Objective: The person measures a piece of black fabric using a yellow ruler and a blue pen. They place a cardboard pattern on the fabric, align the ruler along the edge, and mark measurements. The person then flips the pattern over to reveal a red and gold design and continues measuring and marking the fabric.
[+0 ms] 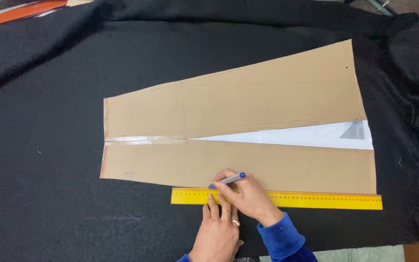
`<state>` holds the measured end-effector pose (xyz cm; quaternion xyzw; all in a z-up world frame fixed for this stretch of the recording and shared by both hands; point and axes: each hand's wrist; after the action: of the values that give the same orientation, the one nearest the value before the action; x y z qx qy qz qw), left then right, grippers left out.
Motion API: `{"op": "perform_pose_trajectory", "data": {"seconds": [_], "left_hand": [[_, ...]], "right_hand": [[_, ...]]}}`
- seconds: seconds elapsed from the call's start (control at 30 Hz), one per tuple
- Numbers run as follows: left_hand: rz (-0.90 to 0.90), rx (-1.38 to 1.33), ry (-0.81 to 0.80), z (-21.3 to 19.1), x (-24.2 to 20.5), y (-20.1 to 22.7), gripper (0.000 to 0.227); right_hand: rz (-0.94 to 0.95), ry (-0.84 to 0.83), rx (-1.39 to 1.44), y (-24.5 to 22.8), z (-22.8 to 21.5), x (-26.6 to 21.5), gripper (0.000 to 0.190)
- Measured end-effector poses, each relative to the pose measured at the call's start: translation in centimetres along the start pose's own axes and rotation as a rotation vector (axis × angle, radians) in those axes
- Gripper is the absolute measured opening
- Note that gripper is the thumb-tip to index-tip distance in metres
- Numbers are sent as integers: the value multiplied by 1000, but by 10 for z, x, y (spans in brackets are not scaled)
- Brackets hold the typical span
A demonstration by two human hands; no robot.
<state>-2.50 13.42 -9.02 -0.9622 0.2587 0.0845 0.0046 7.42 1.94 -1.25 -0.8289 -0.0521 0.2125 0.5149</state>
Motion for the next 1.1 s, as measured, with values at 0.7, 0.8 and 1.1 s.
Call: {"op": "perform_pose_trajectory", "data": {"seconds": [0.7, 0.8, 1.1], "left_hand": [[-85, -424, 116, -48, 10, -84, 47], [-119, -456, 87, -44, 11, -93, 44], [-135, -515, 16, -41, 4, -106, 44]], "right_hand": [[-6, 601, -20, 38, -28, -85, 25], [-20, 640, -34, 39, -25, -89, 24], [-96, 656, -128, 34, -13, -86, 24]]}}
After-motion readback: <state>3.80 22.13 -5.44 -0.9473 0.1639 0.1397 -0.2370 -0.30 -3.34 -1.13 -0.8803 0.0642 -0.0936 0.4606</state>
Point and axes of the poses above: each hand's wrist, its own x-axis towards the middle knuckle, its own z-axis out of the palm, y = z × x, and after that the axes turned 8 degrees about -z, right-handed
